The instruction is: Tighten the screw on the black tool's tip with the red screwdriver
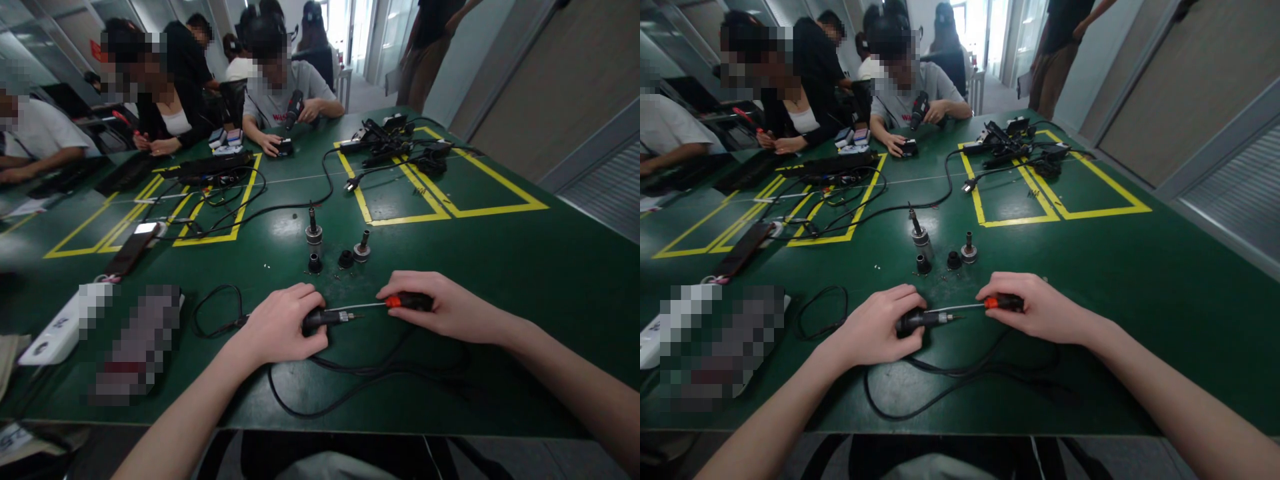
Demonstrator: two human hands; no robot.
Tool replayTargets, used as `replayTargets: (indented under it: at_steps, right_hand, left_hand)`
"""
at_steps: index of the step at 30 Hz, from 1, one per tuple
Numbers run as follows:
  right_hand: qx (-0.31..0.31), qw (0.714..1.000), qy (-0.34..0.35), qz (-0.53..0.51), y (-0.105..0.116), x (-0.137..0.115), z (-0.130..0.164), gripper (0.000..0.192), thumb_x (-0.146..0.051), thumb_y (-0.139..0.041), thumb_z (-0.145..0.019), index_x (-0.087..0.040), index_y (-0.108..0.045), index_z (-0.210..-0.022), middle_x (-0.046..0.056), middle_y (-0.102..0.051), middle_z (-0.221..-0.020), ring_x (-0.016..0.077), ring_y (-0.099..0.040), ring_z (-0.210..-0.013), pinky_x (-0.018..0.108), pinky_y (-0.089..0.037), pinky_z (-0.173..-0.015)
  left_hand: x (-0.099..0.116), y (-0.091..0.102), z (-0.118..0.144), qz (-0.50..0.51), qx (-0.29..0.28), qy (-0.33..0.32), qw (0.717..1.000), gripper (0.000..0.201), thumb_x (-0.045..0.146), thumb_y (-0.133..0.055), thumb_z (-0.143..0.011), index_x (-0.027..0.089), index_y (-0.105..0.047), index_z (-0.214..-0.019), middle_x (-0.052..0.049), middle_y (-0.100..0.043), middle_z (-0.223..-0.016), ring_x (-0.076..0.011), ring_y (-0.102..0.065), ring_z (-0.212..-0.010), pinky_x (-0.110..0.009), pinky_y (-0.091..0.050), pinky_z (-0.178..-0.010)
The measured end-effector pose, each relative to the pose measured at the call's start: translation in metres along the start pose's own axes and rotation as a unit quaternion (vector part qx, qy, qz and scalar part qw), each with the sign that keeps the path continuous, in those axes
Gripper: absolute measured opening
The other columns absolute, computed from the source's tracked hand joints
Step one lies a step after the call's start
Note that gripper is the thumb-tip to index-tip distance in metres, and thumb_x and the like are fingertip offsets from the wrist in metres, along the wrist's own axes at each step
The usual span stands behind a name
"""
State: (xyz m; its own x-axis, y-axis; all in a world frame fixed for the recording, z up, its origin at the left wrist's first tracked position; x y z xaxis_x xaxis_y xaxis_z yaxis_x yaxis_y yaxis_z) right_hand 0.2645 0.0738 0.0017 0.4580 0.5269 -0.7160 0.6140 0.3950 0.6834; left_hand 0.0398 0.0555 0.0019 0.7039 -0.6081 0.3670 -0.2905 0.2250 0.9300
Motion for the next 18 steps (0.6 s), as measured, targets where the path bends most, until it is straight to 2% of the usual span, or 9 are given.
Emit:
replayTargets:
  at_steps: [4,10,18]
  right_hand:
    - [0.005,1.000,0.020,0.011,-0.0015,-0.0015,-0.0004,0.020,-0.035,-0.066,-0.102,-0.021,-0.080,-0.107,0.008,-0.078,-0.091,0.0214,-0.073,-0.078,0.033,-0.058,-0.071]
    - [-0.001,1.000,0.017,0.024,0.0002,-0.0013,-0.0007,0.031,-0.036,-0.054,-0.109,-0.022,-0.082,-0.109,0.009,-0.081,-0.093,0.0238,-0.076,-0.082,0.036,-0.060,-0.077]
    - [0.014,0.999,0.039,-0.016,0.0062,-0.0073,0.0013,0.017,-0.029,-0.068,-0.102,-0.021,-0.081,-0.109,0.009,-0.078,-0.095,0.0212,-0.075,-0.080,0.032,-0.059,-0.073]
  left_hand:
    - [-0.0001,0.0003,-0.0002,-0.001,0.001,0.000,1.000,0.011,0.026,-0.064,-0.086,0.022,-0.065,-0.096,-0.003,-0.068,-0.091,-0.0210,-0.066,-0.083,-0.031,-0.053,-0.074]
    - [-0.0012,-0.0008,-0.0009,-0.002,-0.006,0.000,1.000,0.013,0.027,-0.064,-0.085,0.021,-0.066,-0.096,-0.003,-0.068,-0.091,-0.0218,-0.066,-0.084,-0.033,-0.052,-0.074]
    - [-0.0008,-0.0008,-0.0010,0.000,-0.007,-0.002,1.000,0.013,0.027,-0.064,-0.086,0.021,-0.067,-0.097,-0.003,-0.067,-0.091,-0.0216,-0.065,-0.083,-0.033,-0.051,-0.074]
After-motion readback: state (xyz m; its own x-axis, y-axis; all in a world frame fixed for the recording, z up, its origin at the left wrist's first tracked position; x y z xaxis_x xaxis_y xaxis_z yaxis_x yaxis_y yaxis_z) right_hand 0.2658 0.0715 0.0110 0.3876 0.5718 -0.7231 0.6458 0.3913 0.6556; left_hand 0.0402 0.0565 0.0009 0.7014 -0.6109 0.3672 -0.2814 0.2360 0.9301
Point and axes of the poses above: each hand's wrist, its own z-axis away from the middle knuckle, its own y-axis out of the back of the hand, x = y × z, the point moved 7 cm from there along -z, towards the middle knuckle
